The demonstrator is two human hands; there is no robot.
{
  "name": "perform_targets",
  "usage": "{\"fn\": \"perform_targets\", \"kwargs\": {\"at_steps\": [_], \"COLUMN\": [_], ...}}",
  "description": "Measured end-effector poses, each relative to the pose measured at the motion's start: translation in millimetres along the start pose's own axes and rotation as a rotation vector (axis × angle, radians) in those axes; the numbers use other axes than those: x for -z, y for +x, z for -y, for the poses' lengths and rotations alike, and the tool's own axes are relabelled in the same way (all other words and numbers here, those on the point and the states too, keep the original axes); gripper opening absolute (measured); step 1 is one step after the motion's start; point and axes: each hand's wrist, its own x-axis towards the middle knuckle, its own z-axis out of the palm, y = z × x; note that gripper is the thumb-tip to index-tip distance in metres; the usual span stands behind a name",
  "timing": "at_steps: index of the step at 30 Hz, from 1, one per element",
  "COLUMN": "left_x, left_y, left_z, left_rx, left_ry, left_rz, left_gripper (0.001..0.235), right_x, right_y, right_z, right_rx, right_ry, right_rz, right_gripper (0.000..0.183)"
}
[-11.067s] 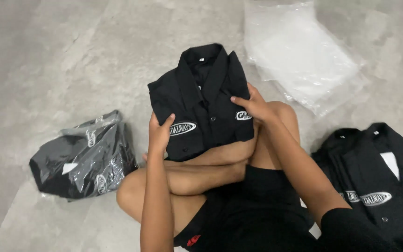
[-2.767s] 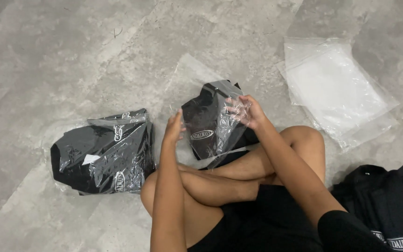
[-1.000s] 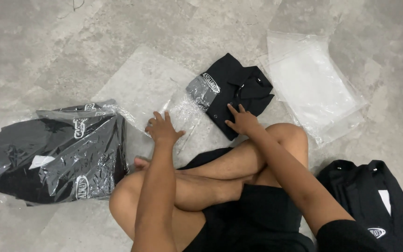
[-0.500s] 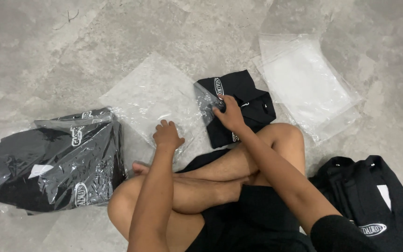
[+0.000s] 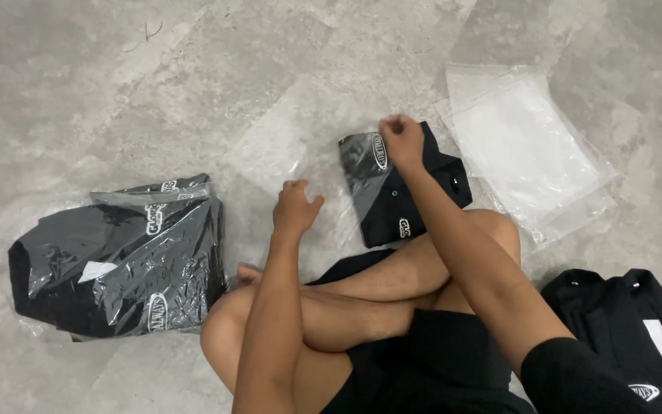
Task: The person sits on the floor and folds black polo shirts. They place each folded shirt into a clear plastic bag, seal the bag, and set it aside. The process is repeated for multiple shirts.
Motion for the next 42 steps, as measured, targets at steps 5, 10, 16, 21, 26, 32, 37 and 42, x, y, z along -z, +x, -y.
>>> {"fn": "perform_targets", "kwargs": {"at_steps": [5, 10, 16, 21, 26, 32, 37, 42], "left_x": [13.7, 19.4, 31.6, 12.4, 20.5, 45.3, 41.5, 47.2], "left_y": [6.0, 0.3, -21.5, -14.6, -16.6, -38.4, -51.3, -40.9], "left_z": [-6.7, 0.0, 3.3, -6.6, -9.4, 0.7, -19.9, -5.8], "left_rx": [0.048, -0.075, -0.117, -0.588, -0.511, -0.439, -0.285, 0.201], "left_ry": [-0.824, -1.162, -0.905, -0.242, -0.696, -0.406, 0.061, 0.219], "left_rz": [-0.265, -0.597, -1.074, -1.116, -0.958, -0.940, -0.959, -0.513], "left_gripper": [0.037, 0.040, 0.043, 0.020, 0.033, 0.016, 0.020, 0.050], "right_x": [48.0, 13.9, -60.8, -86.6, -104.2, -134.4, -98.0, -34.3], "right_y": [-39.2, -79.7, -136.8, -167.7, -189.1, -192.8, -208.6, -181.7], "right_z": [97.8, 74.9, -11.9, -42.7, -56.2, -80.7, -33.9, 5.6], "right_rx": [0.910, 1.332, 1.461, 1.553, 1.459, 1.287, 1.063, 0.863], "right_ry": [0.024, -0.255, -0.528, -0.572, -0.756, -0.776, -0.926, -0.756], "right_rz": [-0.374, -0.158, 0.096, 0.181, 0.302, 0.295, 0.621, 0.776], "right_gripper": [0.018, 0.009, 0.006, 0.004, 0.010, 0.009, 0.033, 0.041]}}
